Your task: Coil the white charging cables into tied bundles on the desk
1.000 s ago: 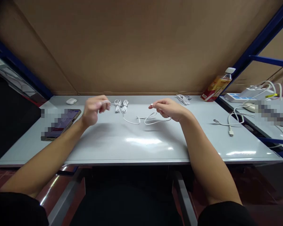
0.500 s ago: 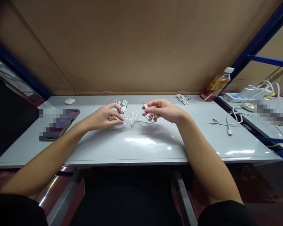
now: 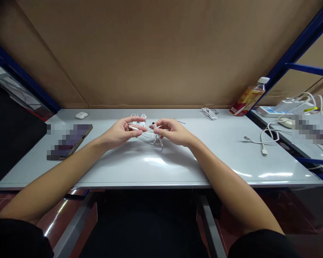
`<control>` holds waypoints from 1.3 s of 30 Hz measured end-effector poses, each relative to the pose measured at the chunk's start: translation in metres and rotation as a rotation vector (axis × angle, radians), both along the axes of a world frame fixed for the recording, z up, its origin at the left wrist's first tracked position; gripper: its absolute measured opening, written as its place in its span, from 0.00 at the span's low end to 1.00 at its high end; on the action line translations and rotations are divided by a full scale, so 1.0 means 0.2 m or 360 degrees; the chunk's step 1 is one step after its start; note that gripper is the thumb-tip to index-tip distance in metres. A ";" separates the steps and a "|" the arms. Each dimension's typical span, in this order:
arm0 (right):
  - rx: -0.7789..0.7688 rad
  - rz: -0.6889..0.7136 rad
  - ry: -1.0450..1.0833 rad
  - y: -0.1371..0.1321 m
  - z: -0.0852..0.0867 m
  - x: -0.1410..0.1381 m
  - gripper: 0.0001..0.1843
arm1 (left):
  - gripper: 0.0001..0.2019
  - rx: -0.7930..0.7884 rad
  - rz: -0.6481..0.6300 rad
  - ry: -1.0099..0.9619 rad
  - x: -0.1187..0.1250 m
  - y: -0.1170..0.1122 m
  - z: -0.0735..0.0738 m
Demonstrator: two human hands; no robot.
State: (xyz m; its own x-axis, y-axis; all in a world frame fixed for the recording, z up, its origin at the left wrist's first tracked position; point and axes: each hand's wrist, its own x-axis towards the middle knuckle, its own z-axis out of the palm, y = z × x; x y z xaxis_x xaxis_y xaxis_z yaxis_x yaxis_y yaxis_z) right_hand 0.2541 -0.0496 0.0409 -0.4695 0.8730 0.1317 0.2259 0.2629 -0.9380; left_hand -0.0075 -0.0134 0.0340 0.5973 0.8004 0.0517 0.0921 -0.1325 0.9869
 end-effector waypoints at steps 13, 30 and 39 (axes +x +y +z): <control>-0.0100 -0.0208 -0.0074 -0.01 -0.11 -0.14 0.17 | 0.19 -0.0684 0.0238 -0.0537 0.08 0.03 -0.15; -0.0164 -0.0166 -0.0025 -0.01 -0.04 -0.07 0.15 | 0.26 -0.0112 -0.0058 -0.0157 0.11 -0.03 -0.13; 0.0428 -0.0229 0.0074 0.00 -0.09 -0.07 0.03 | 0.11 0.0733 0.0042 -0.0210 0.07 0.00 -0.15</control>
